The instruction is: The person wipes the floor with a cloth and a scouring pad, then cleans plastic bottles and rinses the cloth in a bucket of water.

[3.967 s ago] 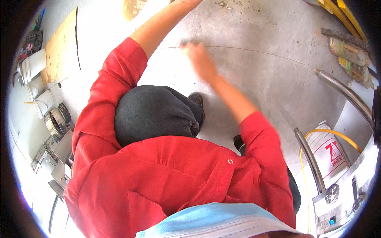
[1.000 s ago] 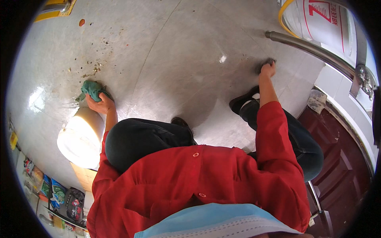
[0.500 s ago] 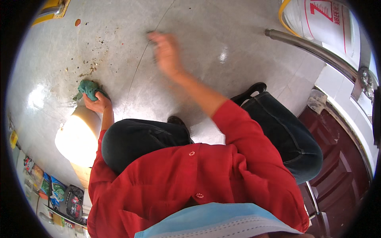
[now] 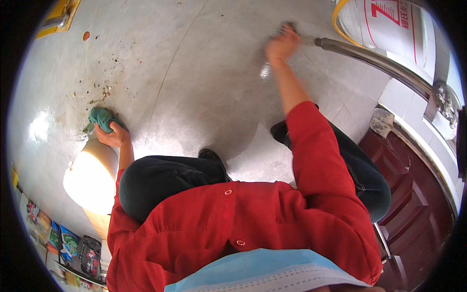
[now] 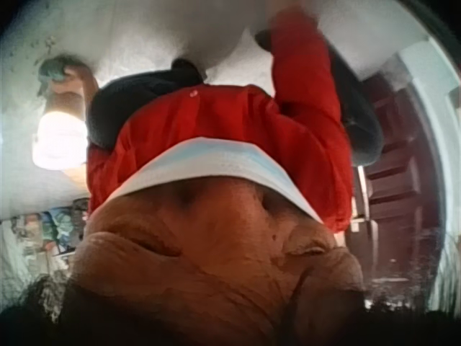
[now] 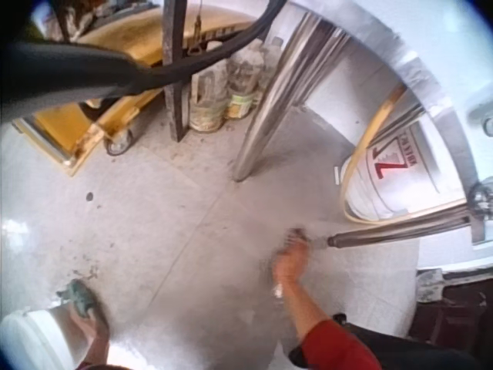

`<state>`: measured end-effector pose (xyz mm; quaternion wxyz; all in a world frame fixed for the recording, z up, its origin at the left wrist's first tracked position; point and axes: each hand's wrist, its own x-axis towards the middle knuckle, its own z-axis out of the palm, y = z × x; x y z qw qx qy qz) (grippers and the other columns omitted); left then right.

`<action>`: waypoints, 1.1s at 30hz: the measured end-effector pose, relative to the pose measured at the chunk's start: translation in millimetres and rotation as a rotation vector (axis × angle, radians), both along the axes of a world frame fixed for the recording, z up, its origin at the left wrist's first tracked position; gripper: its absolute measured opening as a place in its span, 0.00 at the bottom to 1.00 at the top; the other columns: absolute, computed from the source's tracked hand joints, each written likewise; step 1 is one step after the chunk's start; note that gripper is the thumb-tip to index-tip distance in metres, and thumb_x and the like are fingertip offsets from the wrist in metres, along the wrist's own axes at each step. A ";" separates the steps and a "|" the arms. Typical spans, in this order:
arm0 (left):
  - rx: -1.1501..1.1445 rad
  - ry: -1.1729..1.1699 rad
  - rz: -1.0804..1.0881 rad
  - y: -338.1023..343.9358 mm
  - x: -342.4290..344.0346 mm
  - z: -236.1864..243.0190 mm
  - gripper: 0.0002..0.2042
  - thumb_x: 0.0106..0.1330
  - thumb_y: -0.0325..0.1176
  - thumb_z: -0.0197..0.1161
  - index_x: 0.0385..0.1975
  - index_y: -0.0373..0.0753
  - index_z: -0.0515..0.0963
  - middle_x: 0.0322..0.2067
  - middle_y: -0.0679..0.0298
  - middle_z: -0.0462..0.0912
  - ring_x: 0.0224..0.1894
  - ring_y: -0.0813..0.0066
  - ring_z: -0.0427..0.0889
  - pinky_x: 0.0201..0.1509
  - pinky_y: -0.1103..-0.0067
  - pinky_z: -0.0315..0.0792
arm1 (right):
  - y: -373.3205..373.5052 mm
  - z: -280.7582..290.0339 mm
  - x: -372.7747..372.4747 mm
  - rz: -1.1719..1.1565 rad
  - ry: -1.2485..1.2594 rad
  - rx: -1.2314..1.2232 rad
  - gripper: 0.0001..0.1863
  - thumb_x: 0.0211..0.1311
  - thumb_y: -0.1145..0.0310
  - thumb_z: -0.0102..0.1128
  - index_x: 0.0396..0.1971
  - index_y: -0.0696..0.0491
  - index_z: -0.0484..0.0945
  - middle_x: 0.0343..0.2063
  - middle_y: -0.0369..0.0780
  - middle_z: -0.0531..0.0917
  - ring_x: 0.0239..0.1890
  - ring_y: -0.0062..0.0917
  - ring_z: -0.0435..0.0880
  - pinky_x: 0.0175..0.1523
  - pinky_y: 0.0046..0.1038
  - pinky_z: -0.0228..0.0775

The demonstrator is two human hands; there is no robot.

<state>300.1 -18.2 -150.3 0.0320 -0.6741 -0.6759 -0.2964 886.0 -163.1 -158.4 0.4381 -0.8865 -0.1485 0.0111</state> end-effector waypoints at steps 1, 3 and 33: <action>-0.003 0.002 0.006 1.5 2.7 -0.7 0.29 0.57 0.42 0.59 0.58 0.32 0.73 0.56 0.50 0.77 0.59 0.51 0.72 0.67 0.60 0.60 | 38.0 8.2 -29.1 0.100 0.105 0.093 0.14 0.62 0.72 0.54 0.48 0.53 0.78 0.46 0.43 0.74 0.50 0.30 0.73 0.54 0.30 0.66; -0.014 -0.015 0.000 4.3 7.0 0.1 0.29 0.57 0.42 0.59 0.58 0.32 0.73 0.56 0.50 0.77 0.59 0.51 0.72 0.67 0.61 0.60 | 105.8 41.1 -75.2 0.358 0.460 0.180 0.13 0.63 0.73 0.53 0.46 0.53 0.80 0.47 0.43 0.75 0.47 0.31 0.76 0.51 0.29 0.69; -0.001 -0.043 -0.031 3.1 -2.7 -2.7 0.29 0.55 0.41 0.59 0.57 0.31 0.74 0.55 0.48 0.77 0.57 0.48 0.72 0.66 0.60 0.60 | 46.4 106.1 -193.9 0.778 -0.171 0.121 0.21 0.60 0.81 0.49 0.52 0.52 0.77 0.46 0.44 0.80 0.51 0.40 0.76 0.59 0.40 0.67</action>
